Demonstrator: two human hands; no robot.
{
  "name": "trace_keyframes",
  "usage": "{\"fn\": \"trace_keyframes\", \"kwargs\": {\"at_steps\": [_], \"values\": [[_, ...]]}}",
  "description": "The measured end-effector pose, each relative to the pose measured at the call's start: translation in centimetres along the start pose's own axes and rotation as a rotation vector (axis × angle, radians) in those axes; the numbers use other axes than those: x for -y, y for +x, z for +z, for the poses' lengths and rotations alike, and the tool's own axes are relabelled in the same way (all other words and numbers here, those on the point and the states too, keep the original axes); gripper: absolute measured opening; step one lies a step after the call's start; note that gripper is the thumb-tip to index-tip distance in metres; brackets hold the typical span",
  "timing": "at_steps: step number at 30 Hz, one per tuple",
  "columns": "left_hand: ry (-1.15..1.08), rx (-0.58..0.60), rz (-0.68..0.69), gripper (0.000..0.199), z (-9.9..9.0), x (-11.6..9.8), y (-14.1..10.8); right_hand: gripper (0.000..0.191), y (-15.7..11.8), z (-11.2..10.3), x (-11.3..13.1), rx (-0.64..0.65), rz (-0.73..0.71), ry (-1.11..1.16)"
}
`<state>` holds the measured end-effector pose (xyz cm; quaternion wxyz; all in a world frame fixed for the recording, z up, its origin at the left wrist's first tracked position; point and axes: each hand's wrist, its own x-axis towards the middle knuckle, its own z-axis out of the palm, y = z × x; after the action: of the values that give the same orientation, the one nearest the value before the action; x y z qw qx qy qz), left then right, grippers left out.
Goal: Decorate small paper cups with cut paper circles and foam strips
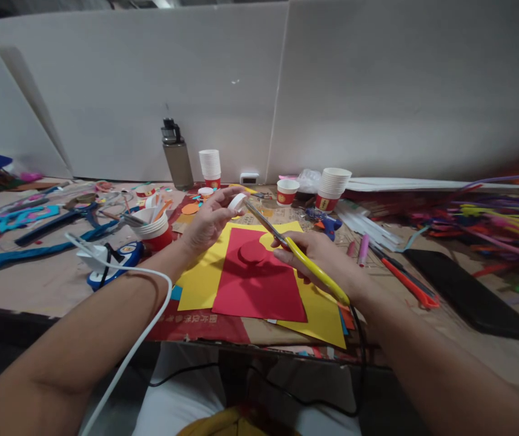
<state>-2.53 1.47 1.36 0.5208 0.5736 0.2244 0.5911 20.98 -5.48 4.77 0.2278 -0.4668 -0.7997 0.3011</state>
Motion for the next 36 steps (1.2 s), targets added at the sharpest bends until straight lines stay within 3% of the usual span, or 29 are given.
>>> {"fn": "trace_keyframes", "kwargs": {"at_steps": [14,20,36], "values": [[0.054,0.068,-0.023,0.047,-0.1,0.12,-0.17,0.032,-0.29,0.52,-0.2,0.037,0.077,0.081],[0.082,0.071,-0.031,0.046,-0.31,-0.24,-0.25,0.024,-0.03,0.61,-0.17,-0.018,-0.038,0.015],[0.112,0.074,-0.082,0.045,-0.7,-0.28,-0.22,0.028,0.21,0.7,-0.64,-0.016,-0.052,0.026]]}}
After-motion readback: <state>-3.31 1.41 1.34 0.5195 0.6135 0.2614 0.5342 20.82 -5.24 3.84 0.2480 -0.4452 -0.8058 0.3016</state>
